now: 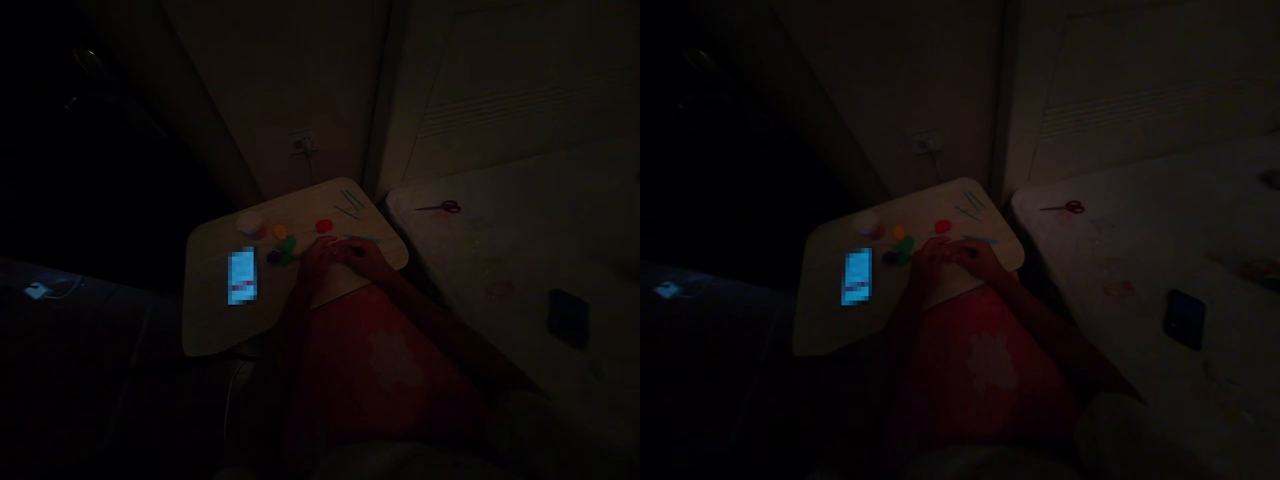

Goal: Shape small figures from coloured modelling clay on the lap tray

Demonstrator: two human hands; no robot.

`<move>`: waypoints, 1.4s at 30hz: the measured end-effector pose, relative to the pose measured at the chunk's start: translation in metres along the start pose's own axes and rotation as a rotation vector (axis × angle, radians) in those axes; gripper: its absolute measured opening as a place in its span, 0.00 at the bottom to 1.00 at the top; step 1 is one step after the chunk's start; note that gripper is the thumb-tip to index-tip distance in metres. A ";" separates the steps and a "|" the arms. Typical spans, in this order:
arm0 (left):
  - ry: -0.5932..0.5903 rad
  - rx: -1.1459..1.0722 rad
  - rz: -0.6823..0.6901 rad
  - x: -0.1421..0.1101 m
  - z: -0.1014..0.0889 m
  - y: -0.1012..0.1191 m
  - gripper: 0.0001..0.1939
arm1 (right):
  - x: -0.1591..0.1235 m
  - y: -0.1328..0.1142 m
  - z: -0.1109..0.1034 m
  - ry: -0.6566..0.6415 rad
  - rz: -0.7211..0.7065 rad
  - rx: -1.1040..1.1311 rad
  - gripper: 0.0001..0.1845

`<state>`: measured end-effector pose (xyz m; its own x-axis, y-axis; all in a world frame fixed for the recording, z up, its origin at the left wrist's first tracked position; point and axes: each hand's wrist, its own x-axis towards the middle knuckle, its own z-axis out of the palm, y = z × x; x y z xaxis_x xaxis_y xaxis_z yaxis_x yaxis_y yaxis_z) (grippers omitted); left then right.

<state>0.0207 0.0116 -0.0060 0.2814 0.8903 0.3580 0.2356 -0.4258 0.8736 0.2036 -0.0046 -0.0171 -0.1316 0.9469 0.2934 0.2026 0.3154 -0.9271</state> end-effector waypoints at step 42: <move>-0.089 0.301 0.296 0.001 -0.003 0.002 0.06 | 0.001 0.005 -0.002 -0.030 0.041 0.020 0.22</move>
<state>0.0191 0.0124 -0.0024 0.4536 0.7107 0.5377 0.3894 -0.7007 0.5977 0.2064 -0.0024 -0.0207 -0.1529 0.9566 0.2482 0.1891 0.2748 -0.9427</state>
